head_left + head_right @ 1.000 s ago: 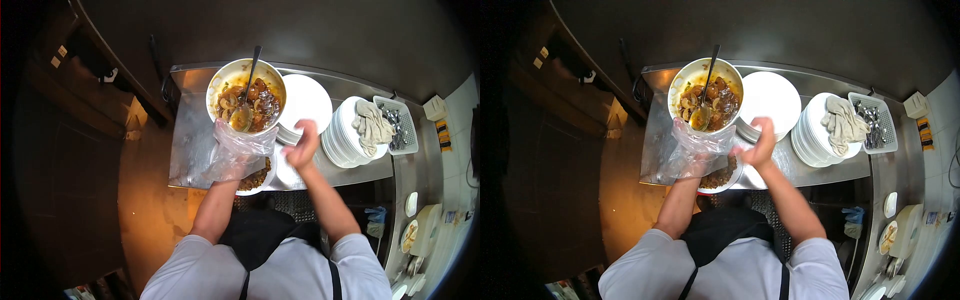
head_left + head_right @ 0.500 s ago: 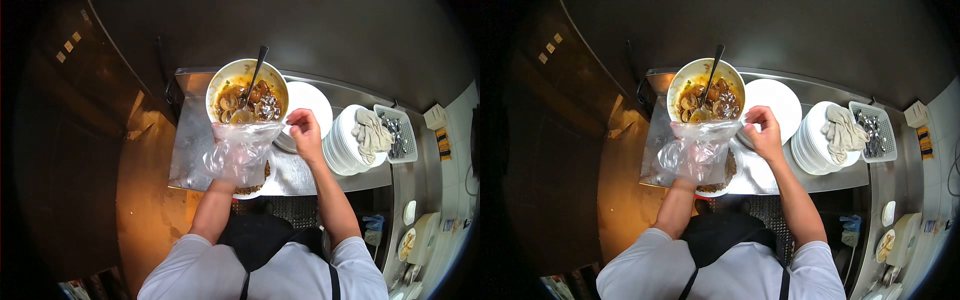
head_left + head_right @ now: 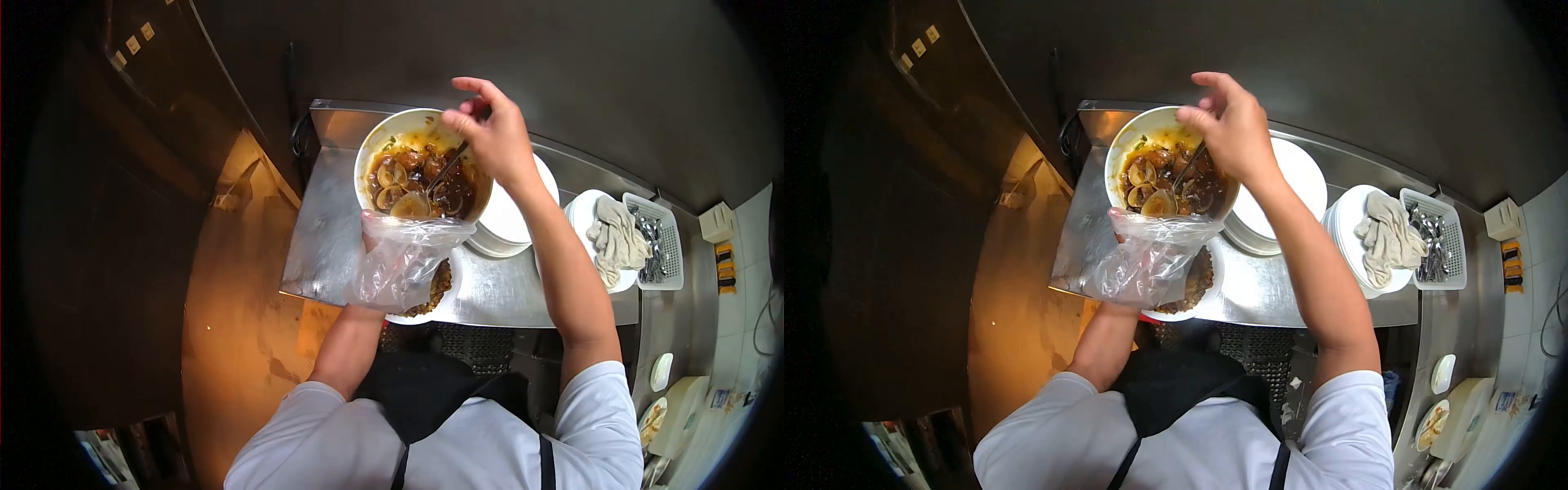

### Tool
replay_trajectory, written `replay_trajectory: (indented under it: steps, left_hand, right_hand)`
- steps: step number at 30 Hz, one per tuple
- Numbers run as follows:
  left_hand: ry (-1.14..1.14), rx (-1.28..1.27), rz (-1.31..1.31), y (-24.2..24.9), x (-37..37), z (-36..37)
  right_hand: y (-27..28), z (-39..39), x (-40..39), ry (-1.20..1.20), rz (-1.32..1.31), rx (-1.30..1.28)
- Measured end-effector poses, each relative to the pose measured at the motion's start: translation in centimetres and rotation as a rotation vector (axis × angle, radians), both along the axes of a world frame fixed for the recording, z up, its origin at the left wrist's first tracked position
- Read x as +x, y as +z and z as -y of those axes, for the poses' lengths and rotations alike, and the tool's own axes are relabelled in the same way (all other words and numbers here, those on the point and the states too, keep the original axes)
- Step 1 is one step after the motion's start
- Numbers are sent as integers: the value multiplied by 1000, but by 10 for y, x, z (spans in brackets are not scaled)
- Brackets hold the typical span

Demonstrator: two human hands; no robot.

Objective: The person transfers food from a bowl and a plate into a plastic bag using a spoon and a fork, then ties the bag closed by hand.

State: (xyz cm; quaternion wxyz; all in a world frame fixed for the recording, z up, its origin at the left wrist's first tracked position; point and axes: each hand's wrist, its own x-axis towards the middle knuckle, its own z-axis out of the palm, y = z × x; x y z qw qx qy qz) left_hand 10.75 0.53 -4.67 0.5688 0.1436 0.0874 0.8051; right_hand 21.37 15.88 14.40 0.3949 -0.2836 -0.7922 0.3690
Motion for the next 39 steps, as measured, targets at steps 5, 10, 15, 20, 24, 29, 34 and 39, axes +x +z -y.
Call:
replay_trajectory:
  steps: [5,10,15,20,24,29,34,39]
  left_hand:
    - [13,31,-9,-3,-1,-6]
    - [20,53,-10,-4,-9,-9]
    - [15,76,-3,-1,-12,-14]
    - [21,88,-10,1,-15,-19]
    - [13,117,-22,9,-19,-27]
    - [10,143,-37,15,-25,-39]
    - [15,157,-42,20,-28,-42]
    - [21,158,-47,20,-32,-40]
  right_hand:
    - [-21,34,2,-12,-468,-400]
    - [-30,45,8,79,-37,-224]
    - [-8,41,22,123,-149,-264]
    - [-7,11,32,55,-326,-41]
    - [-32,20,33,54,-178,-90]
    - [-44,33,28,106,-150,-283]
    - [-27,17,23,167,-137,-377]
    - [-19,9,16,195,-130,-405]
